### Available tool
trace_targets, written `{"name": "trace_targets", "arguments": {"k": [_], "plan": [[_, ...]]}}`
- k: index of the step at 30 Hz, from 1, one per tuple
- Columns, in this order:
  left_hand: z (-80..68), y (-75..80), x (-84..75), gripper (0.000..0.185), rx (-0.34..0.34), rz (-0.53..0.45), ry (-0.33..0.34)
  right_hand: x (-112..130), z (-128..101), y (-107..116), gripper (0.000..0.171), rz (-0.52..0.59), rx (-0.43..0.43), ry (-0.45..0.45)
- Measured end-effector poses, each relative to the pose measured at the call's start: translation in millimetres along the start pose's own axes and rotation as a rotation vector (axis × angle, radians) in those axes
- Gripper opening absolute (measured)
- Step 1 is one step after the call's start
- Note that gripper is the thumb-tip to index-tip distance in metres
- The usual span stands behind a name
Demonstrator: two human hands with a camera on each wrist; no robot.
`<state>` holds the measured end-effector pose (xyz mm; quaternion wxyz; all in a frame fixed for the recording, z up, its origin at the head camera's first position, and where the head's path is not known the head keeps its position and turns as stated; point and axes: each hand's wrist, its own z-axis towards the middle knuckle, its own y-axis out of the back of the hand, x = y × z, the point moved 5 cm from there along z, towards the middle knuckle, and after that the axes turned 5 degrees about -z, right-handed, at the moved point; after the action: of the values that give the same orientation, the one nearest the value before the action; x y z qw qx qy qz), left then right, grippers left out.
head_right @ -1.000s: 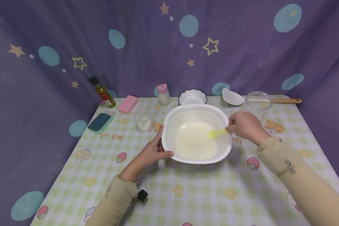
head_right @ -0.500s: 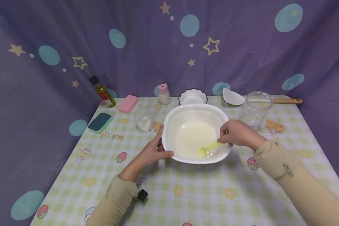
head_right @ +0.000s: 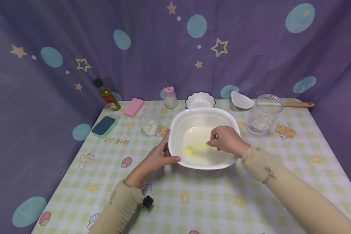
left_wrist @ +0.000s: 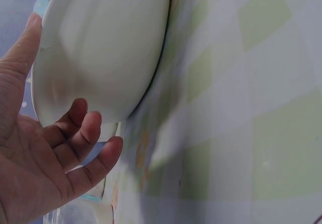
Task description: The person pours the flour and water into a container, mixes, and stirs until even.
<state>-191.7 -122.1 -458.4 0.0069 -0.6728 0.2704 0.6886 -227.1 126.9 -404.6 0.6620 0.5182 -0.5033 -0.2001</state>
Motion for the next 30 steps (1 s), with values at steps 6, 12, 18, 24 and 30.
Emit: {"name": "trace_targets", "arguments": {"k": [6,12,18,24,30], "plan": [[-3.2,0.5,-11.2,0.114,0.009,0.006,-0.002,-4.2,12.0,2.5,0.025,-0.048,-0.09,-0.077],[-12.2,2.7,-39.3,0.111,0.048,0.009,-0.011,-17.9,13.7,10.9,0.023,-0.059,-0.125,-0.157],[-14.5,3.0,-44.1,0.11,0.046,0.002,-0.01,-30.1,3.8,22.4,0.022,-0.044,-0.128,-0.201],[-13.1,2.1,-42.4,0.11,0.049,-0.004,-0.009,-43.3,-9.9,35.4,0.021,-0.034,-0.097,-0.24],[-12.5,1.9,-39.7,0.111,0.048,-0.021,-0.008,-50.1,-21.4,47.8,0.02,-0.05,-0.05,-0.247]]}}
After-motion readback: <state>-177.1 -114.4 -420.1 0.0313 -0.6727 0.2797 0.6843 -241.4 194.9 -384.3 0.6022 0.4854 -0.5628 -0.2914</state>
